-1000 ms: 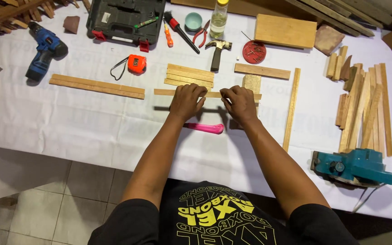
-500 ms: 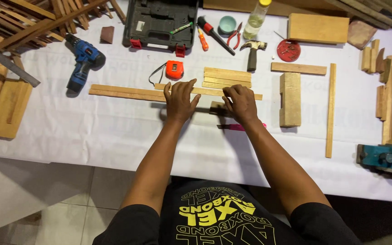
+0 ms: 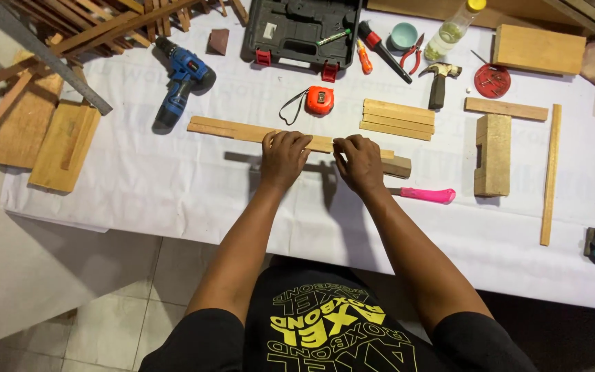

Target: Use a pencil and utility knife to mark dimensions on various pieces of wood on a workbench.

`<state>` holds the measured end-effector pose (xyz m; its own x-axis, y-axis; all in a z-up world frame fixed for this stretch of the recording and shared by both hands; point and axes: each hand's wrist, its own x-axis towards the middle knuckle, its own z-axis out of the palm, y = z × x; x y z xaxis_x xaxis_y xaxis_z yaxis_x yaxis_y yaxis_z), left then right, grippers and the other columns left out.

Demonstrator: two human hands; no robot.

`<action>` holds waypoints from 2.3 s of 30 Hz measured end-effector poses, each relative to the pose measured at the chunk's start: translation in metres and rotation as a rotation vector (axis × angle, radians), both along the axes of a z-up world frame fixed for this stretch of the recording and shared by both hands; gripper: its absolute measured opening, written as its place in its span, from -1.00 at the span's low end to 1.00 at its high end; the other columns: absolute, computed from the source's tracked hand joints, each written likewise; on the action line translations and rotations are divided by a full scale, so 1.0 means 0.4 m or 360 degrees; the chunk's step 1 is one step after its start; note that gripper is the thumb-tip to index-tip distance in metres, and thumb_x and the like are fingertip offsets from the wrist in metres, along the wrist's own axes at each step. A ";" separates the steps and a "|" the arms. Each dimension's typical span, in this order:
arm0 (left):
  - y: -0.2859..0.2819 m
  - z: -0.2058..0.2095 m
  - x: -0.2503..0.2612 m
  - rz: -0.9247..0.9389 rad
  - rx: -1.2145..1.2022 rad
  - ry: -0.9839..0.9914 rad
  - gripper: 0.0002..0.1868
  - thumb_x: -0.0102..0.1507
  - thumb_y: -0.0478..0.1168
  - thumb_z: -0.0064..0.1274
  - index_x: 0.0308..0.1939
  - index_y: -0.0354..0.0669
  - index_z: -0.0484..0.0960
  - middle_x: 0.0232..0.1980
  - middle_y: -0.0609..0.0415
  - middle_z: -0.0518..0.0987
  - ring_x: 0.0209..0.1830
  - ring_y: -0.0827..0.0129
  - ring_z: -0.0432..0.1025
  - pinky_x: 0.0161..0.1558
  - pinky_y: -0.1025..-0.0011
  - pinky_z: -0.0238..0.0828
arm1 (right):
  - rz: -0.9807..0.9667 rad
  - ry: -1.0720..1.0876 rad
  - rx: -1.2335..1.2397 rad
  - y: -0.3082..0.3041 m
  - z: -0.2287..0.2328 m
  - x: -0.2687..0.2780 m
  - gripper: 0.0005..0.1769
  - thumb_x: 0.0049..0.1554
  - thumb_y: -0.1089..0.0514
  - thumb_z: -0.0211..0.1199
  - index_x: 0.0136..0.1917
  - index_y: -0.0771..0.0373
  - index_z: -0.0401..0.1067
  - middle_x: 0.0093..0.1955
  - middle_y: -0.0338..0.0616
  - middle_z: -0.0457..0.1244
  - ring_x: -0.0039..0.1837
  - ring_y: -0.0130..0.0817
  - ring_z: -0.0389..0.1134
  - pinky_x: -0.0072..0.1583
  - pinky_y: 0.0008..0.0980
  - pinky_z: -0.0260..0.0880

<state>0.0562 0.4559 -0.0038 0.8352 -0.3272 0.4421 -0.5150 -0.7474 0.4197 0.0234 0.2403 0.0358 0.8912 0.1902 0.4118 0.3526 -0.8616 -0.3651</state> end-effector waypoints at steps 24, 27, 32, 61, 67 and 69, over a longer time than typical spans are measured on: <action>0.422 -0.040 0.096 -0.0171 0.0197 0.0284 -0.67 0.28 -0.14 0.19 0.14 0.07 0.66 0.06 0.26 0.57 0.16 0.31 0.43 0.28 0.19 0.25 | -0.0263 0.0157 -0.0160 0.406 -0.150 0.066 -0.78 0.13 0.09 0.39 0.08 0.00 0.53 0.03 -0.23 0.32 0.15 -0.13 0.29 0.19 -0.11 0.22; 0.430 -0.050 0.109 -0.0231 0.0224 0.0266 -0.65 0.26 -0.12 0.21 0.13 0.06 0.66 0.06 0.25 0.57 0.14 0.30 0.42 0.20 0.22 0.31 | -0.0327 0.0154 -0.0177 0.415 -0.163 0.067 -0.78 0.10 0.09 0.39 0.05 -0.02 0.54 0.01 -0.24 0.32 0.14 -0.15 0.30 0.20 -0.10 0.22; 0.427 -0.034 0.126 -0.0281 0.0215 0.0286 -0.64 0.24 -0.10 0.23 0.12 0.07 0.65 0.06 0.24 0.56 0.15 0.29 0.41 0.18 0.22 0.33 | -0.0399 0.0168 -0.0186 0.417 -0.152 0.066 -0.75 0.07 0.11 0.40 0.06 -0.02 0.54 0.03 -0.23 0.31 0.17 -0.15 0.29 0.19 -0.08 0.20; 0.228 -0.029 0.156 -0.0518 0.0270 0.0269 -0.65 0.29 -0.05 0.16 0.14 0.04 0.65 0.25 0.19 0.50 0.35 0.29 0.30 0.38 0.13 0.16 | -0.0965 0.0419 0.0210 0.242 -0.188 0.070 -0.36 0.08 0.17 0.30 0.43 0.23 0.32 0.30 0.13 0.14 0.28 0.14 0.15 0.30 -0.01 0.26; 0.231 -0.023 0.158 -0.0514 0.0226 0.0215 -0.65 0.26 -0.04 0.18 0.11 0.03 0.66 0.22 0.17 0.52 0.33 0.27 0.32 0.37 0.11 0.16 | -0.0985 0.0464 0.0224 0.238 -0.206 0.073 -0.39 0.12 0.16 0.30 0.43 0.24 0.32 0.32 0.13 0.13 0.31 0.13 0.15 0.32 -0.01 0.26; 0.233 -0.013 0.158 -0.0513 0.0232 0.0296 -0.66 0.27 -0.06 0.18 0.11 0.02 0.65 0.23 0.17 0.51 0.34 0.27 0.31 0.40 0.12 0.14 | -0.0995 0.0507 0.0209 0.238 -0.206 0.076 -0.36 0.07 0.18 0.31 0.42 0.23 0.33 0.32 0.13 0.13 0.31 0.14 0.15 0.33 0.00 0.25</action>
